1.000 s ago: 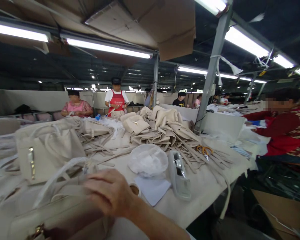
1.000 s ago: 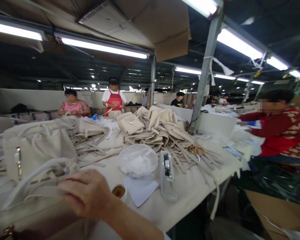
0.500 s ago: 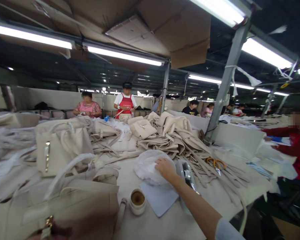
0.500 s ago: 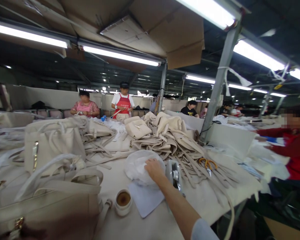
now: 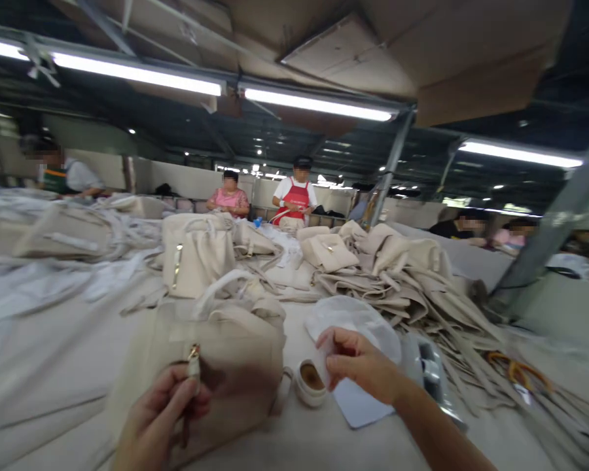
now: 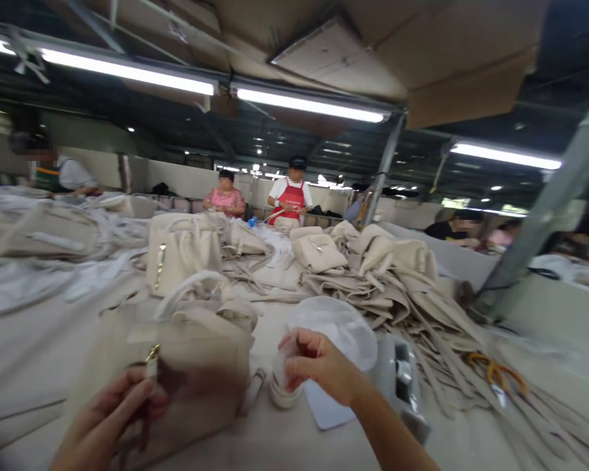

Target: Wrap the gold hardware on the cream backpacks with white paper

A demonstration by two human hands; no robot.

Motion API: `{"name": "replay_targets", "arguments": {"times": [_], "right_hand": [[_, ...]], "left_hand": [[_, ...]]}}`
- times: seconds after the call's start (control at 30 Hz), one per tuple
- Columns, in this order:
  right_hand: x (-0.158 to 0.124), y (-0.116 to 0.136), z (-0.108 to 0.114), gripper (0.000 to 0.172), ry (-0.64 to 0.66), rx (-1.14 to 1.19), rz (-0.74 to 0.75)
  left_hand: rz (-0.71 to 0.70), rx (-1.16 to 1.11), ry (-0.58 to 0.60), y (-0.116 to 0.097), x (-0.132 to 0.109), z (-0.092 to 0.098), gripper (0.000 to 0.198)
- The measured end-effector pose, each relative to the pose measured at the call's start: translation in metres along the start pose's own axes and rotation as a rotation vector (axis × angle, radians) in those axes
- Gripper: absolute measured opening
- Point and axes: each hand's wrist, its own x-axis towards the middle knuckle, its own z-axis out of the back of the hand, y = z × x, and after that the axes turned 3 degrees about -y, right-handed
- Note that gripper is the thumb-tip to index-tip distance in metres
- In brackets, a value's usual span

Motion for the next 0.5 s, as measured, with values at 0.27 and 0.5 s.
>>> {"name": "replay_targets", "arguments": {"times": [0.27,0.5], "right_hand": [[0.012,-0.037,-0.153,0.029,0.076,-0.04,0.023],[0.032,-0.035,-0.17,0.021,0.059,-0.198,0.143]], "left_hand": [[0.036,-0.165,0.023,-0.039,-0.013,-0.006,0.03],[0.026,-0.182,0.074,-0.037,-0.017,0.002,0.028]]}}
